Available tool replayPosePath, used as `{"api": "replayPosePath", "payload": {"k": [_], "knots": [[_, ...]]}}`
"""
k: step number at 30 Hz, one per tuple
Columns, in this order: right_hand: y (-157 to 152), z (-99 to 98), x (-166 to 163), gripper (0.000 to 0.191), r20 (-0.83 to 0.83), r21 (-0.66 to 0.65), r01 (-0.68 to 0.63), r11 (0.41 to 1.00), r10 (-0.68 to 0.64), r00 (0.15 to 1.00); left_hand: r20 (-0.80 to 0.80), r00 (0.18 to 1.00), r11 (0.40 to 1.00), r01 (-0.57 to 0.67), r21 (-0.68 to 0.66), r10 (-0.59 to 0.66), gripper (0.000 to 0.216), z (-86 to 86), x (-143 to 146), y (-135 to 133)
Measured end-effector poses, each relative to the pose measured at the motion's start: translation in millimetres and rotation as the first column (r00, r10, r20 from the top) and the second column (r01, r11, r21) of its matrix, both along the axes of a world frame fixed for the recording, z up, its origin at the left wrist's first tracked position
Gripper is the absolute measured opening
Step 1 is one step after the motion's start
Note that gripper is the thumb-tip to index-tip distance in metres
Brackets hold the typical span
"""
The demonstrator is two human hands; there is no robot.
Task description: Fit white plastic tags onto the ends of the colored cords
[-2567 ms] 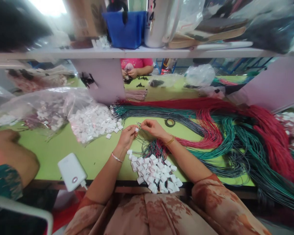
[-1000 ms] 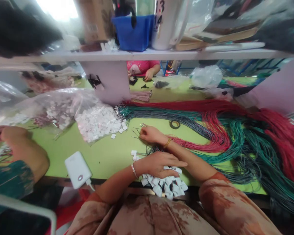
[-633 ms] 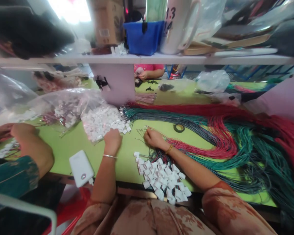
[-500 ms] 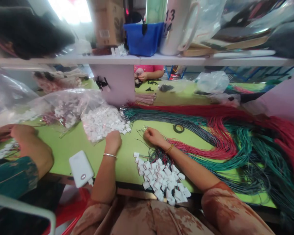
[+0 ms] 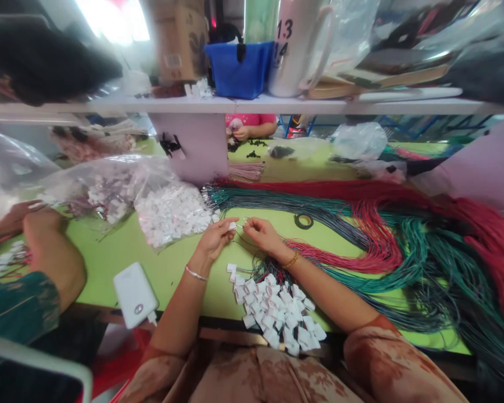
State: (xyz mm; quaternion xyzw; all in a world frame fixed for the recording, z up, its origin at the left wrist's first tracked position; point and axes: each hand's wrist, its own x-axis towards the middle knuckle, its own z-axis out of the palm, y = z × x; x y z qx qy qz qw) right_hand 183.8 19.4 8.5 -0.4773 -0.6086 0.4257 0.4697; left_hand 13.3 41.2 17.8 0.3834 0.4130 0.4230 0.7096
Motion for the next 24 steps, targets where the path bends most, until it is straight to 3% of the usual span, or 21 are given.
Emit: {"api": "replayPosePath", "payload": {"k": [6,11,17,20,24], "knots": [[-3,-2.8,4,0.011,0.12,0.059,-0.021,0.998,0.014,0.993,0.135,0.99,0.999,0.046,-0.007,-0.044,0.022,-3.4,4,-2],[-4,-2.9,6,0.01,0.217,0.076,-0.029,0.997,0.012,0.976,0.046,0.999,0.999,-0.004,0.038,0.002,0.025,-4.8,9,-4],[-2,-4.3,6,0.011,0.295,0.113,0.014,0.994,-0.047,0.954,-0.128,0.985,0.976,-0.092,0.195,0.118,0.026,-13.1,23,-7],[5,-7.4,6,0.016,0.179,0.033,0.027,0.999,-0.033,0.983,-0.151,0.969,0.963,-0.161,0.215,0.196,0.026,-16.1,28,-7],[14,-11.1,7,0.023,-0.027,-0.212,-0.012,0.977,0.007,1.0,-0.146,0.964,0.946,-0.178,0.269,0.223,0.025,-16.3,31,-9]]}}
